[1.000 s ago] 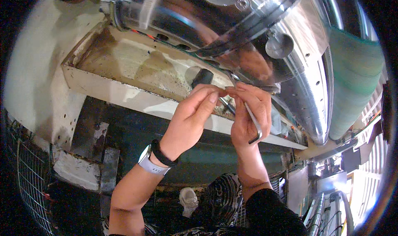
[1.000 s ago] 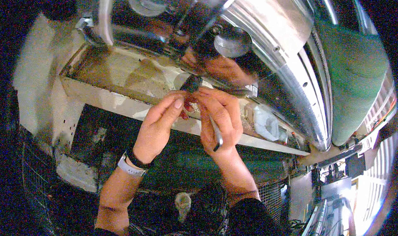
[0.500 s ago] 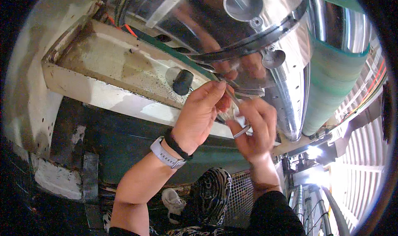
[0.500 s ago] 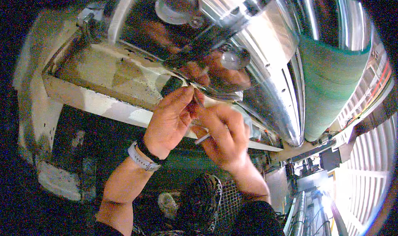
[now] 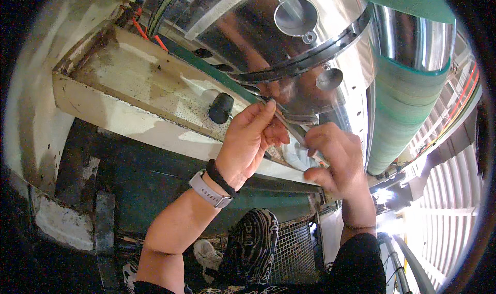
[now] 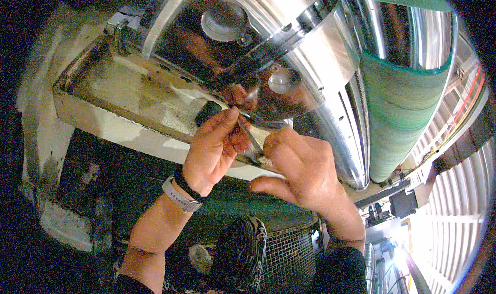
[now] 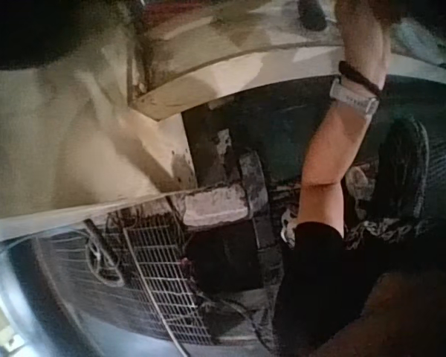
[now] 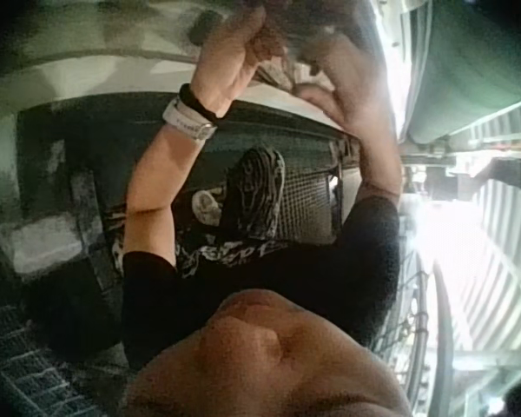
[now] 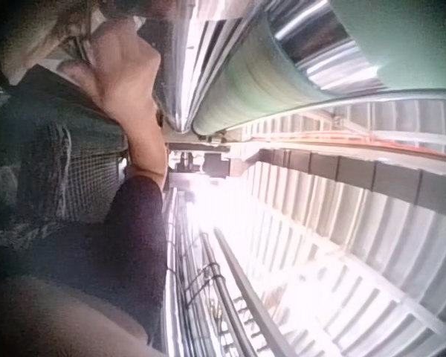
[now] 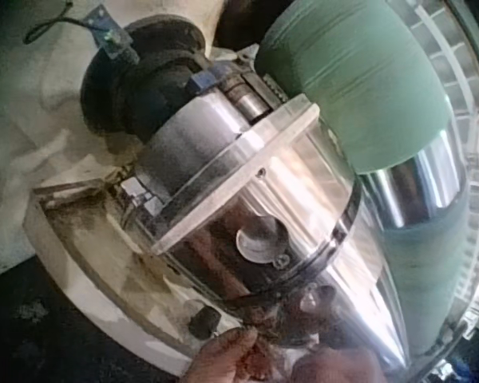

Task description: The person uses an allen key to loosen and tighten bolts on a large metallic cylinder of an industrial machine, working on multiple points along the roller while standing on a metal grate platform.

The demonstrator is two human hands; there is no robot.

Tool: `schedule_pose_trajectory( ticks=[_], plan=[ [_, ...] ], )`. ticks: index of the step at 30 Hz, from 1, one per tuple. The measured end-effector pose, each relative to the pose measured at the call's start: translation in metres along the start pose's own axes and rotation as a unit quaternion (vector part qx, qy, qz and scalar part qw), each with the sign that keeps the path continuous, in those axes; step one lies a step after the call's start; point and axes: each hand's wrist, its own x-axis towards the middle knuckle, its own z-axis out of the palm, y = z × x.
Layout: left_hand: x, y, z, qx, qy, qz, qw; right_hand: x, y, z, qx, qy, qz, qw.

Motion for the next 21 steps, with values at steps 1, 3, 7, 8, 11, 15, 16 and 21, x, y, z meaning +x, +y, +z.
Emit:
schedule_pose_trajectory(
  ticks=[1,3,7,8,11,15,16,21],
  plan=[
    [0.000,0.000,0.003,0.002,0.024,0.010,1.000,0.000,-0.003,-0.002,-0.023,-0.014,-0.008,1.000],
    [0.001,0.005,0.002,0.003,0.022,0.014,1.000,0.001,-0.002,0.001,-0.089,-0.046,0.002,0.995],
    [0.003,0.004,0.001,-0.005,0.016,0.017,1.000,0.003,0.002,0.004,0.054,-0.013,0.130,0.990],
    [0.003,0.001,0.001,-0.009,0.014,0.017,1.000,0.001,-0.002,0.007,0.122,0.044,0.180,0.975],
    [0.002,0.003,0.002,-0.021,0.004,0.016,1.000,-0.010,0.000,0.024,0.276,0.136,0.243,0.920],
    [0.003,0.003,0.004,-0.019,0.014,0.010,1.000,-0.025,0.011,0.014,0.222,0.026,0.168,0.960],
    [0.003,0.005,0.002,-0.019,0.008,0.014,1.000,-0.024,0.012,0.012,0.153,0.019,0.138,0.978],
    [0.002,0.013,-0.007,0.009,0.013,0.020,1.000,-0.014,-0.005,0.002,0.004,-0.045,0.060,0.997]
  ],
)
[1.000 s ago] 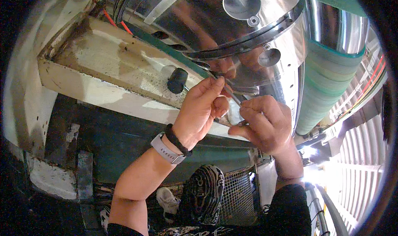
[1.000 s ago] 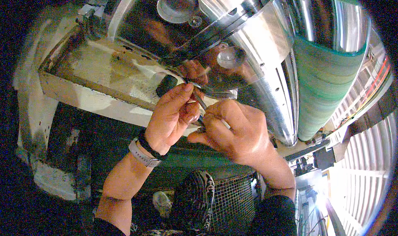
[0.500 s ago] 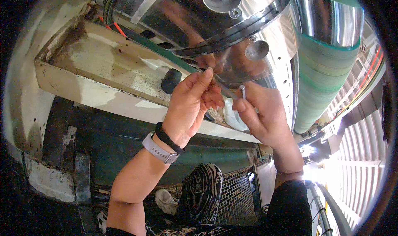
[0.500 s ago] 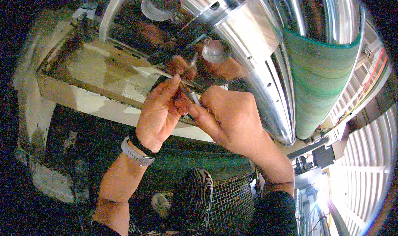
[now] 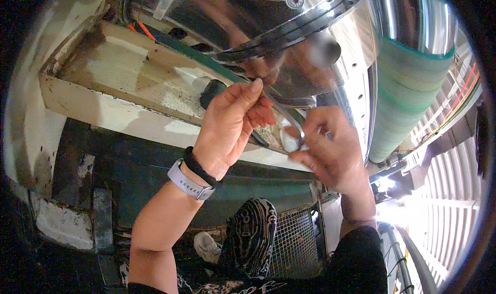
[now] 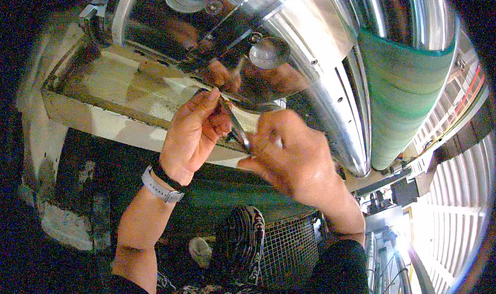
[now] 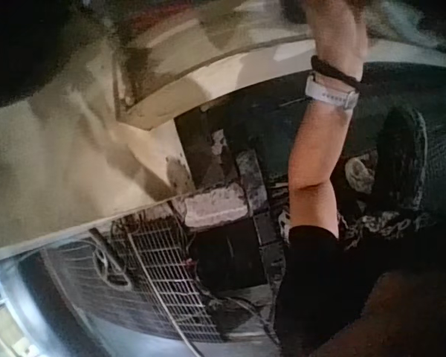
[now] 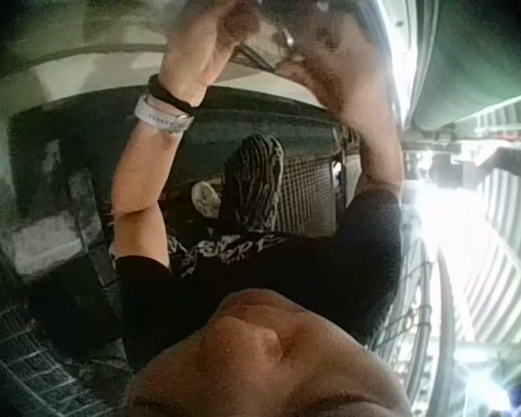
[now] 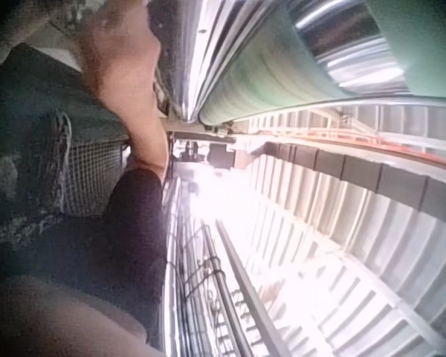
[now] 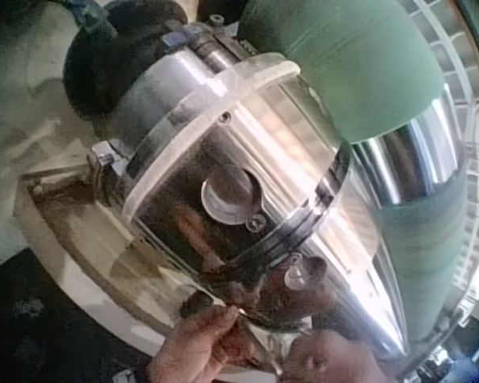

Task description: The person uses an allen key to loosen and tighten bolts on a large metallic cylinder of an industrial machine, working on multiple points along the roller while standing on a metal grate platform.

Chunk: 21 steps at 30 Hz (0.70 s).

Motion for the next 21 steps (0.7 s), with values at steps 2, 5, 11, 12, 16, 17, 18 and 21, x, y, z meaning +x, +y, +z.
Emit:
schedule_pose_trajectory(
  ticks=[2,5,11,12,16,17,18,21],
  plan=[
    [0.002,0.001,-0.001,0.016,0.005,0.002,1.000,0.004,-0.003,0.002,-0.016,-0.020,-0.055,0.998],
    [0.002,-0.002,0.004,-0.008,0.007,-0.003,1.000,0.011,0.001,0.001,-0.099,0.028,-0.106,0.989],
    [0.005,-0.006,0.000,-0.039,-0.011,0.013,0.999,0.034,-0.007,-0.002,-0.088,0.128,0.003,0.988],
    [0.006,-0.005,0.000,-0.036,-0.009,0.011,0.999,0.035,-0.010,-0.003,-0.092,0.105,0.005,0.990],
    [0.006,-0.005,0.000,-0.034,0.010,0.009,0.999,0.035,-0.011,-0.011,-0.125,0.011,-0.017,0.992],
    [0.006,-0.006,-0.001,-0.029,0.013,0.014,0.999,0.037,-0.009,-0.009,-0.079,0.030,0.046,0.995],
    [0.007,-0.006,-0.001,-0.038,0.008,0.012,0.999,0.039,-0.006,-0.005,-0.033,0.050,0.108,0.992],
    [0.007,-0.008,-0.003,-0.064,-0.025,-0.005,0.998,0.041,-0.002,0.005,0.269,0.094,0.215,0.934]
  ],
)
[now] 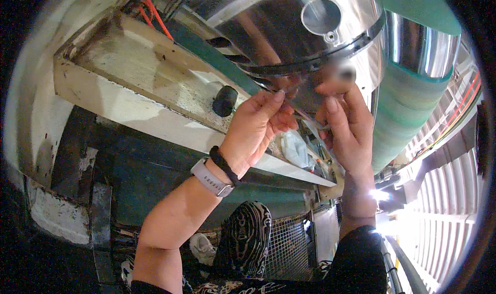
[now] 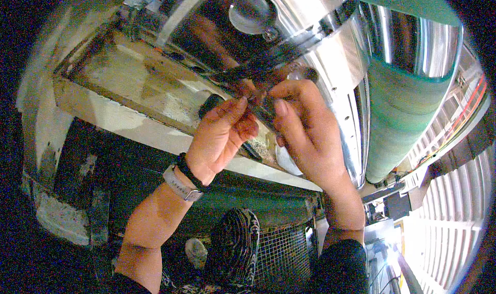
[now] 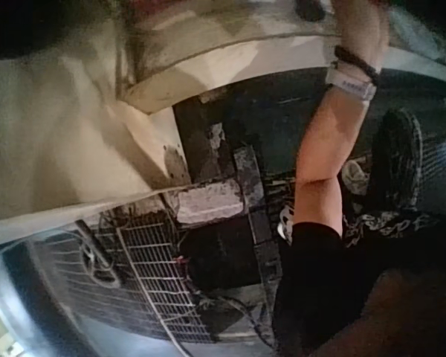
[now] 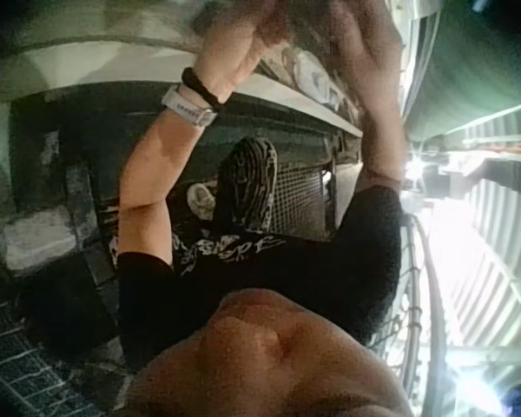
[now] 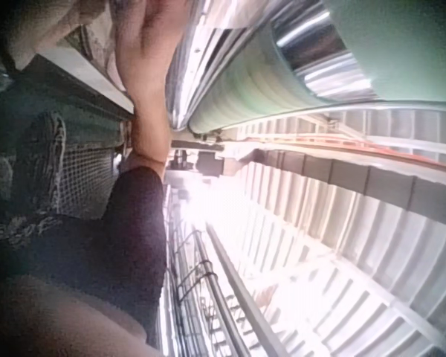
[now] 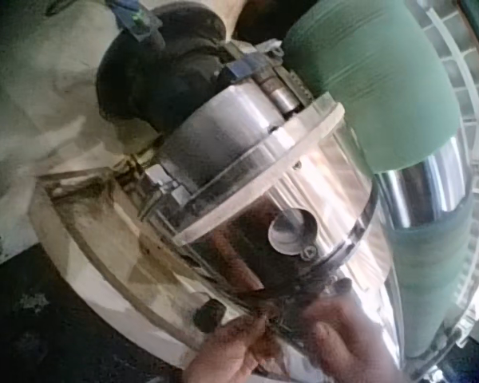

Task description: The person uses an allen key to loosen and tighten bolts on a large metallic cylinder of an industrial machine, working on multiple points along the roller while standing on a metal grate platform.

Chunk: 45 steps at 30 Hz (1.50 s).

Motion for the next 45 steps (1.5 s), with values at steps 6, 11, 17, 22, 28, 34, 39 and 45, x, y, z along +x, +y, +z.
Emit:
schedule_pose_trajectory(
  ticks=[6,11,17,22,28,34,39,45],
  plan=[
    [-0.002,0.002,-0.002,-0.012,-0.050,-0.068,0.996,-0.022,0.013,0.002,0.229,-0.055,0.102,0.967],
    [-0.006,0.002,0.000,-0.001,-0.025,-0.057,0.998,-0.035,0.019,0.026,0.365,-0.032,0.091,0.926],
    [-0.008,-0.004,0.000,0.011,-0.001,-0.042,0.999,-0.035,0.036,0.003,-0.087,-0.028,-0.212,0.973],
    [-0.004,-0.002,0.001,0.012,-0.019,-0.021,1.000,-0.023,0.028,-0.015,-0.363,0.022,-0.296,0.883],
    [-0.005,-0.004,0.001,-0.031,-0.037,-0.030,0.998,-0.016,0.046,0.003,-0.369,0.146,-0.367,0.841],
    [-0.006,0.002,0.003,-0.033,-0.044,-0.039,0.998,-0.025,0.052,0.037,-0.320,0.290,-0.280,0.858],
    [-0.010,-0.008,0.011,-0.046,-0.033,-0.041,0.998,-0.030,0.051,0.018,-0.223,0.161,-0.290,0.916],
    [-0.034,-0.013,0.037,-0.022,-0.057,-0.001,0.998,-0.037,0.029,-0.004,-0.192,0.085,-0.349,0.913]
  ],
)
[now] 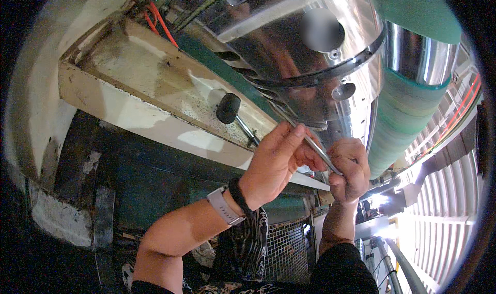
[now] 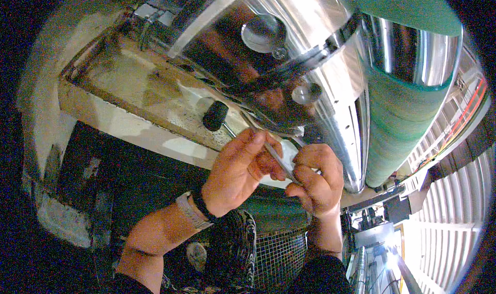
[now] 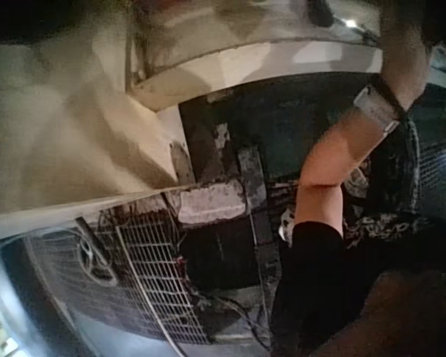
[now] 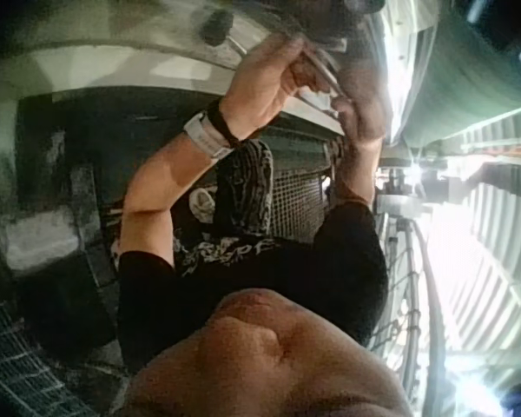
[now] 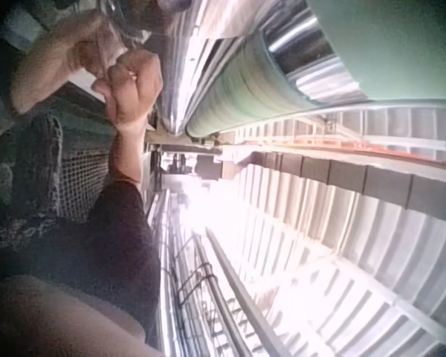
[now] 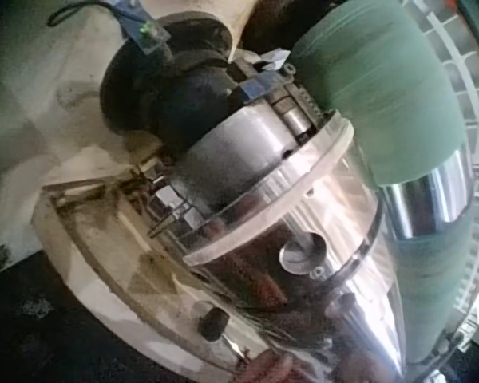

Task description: The person uses an allen key to loosen and tighten bolts on a large metallic cylinder of an industrial machine, working on multiple points along the roller while standing on a metal grate platform.

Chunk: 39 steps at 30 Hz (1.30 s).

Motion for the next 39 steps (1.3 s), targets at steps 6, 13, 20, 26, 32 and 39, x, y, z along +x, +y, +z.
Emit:
schedule_pose_trajectory(
  ticks=[6,13,20,26,32,39],
  plan=[
    [0.014,0.019,-0.027,-0.012,-0.019,0.015,1.000,0.022,0.001,0.017,-0.034,-0.042,-0.007,0.999],
    [0.020,0.031,-0.027,-0.027,-0.032,0.032,0.999,0.041,-0.012,0.017,-0.080,-0.090,0.016,0.993],
    [0.013,0.024,-0.019,-0.063,-0.017,0.029,0.997,0.046,-0.020,0.012,-0.105,-0.100,0.015,0.989],
    [0.014,0.024,-0.017,-0.064,-0.025,0.042,0.997,0.049,-0.018,0.012,-0.090,-0.105,0.030,0.990],
    [0.014,0.026,-0.018,-0.030,-0.002,0.032,0.999,0.046,-0.026,0.006,-0.091,-0.209,0.137,0.964],
    [0.013,0.030,-0.010,-0.009,0.043,0.017,0.999,0.049,-0.031,-0.007,0.119,-0.318,0.202,0.919]
  ],
)
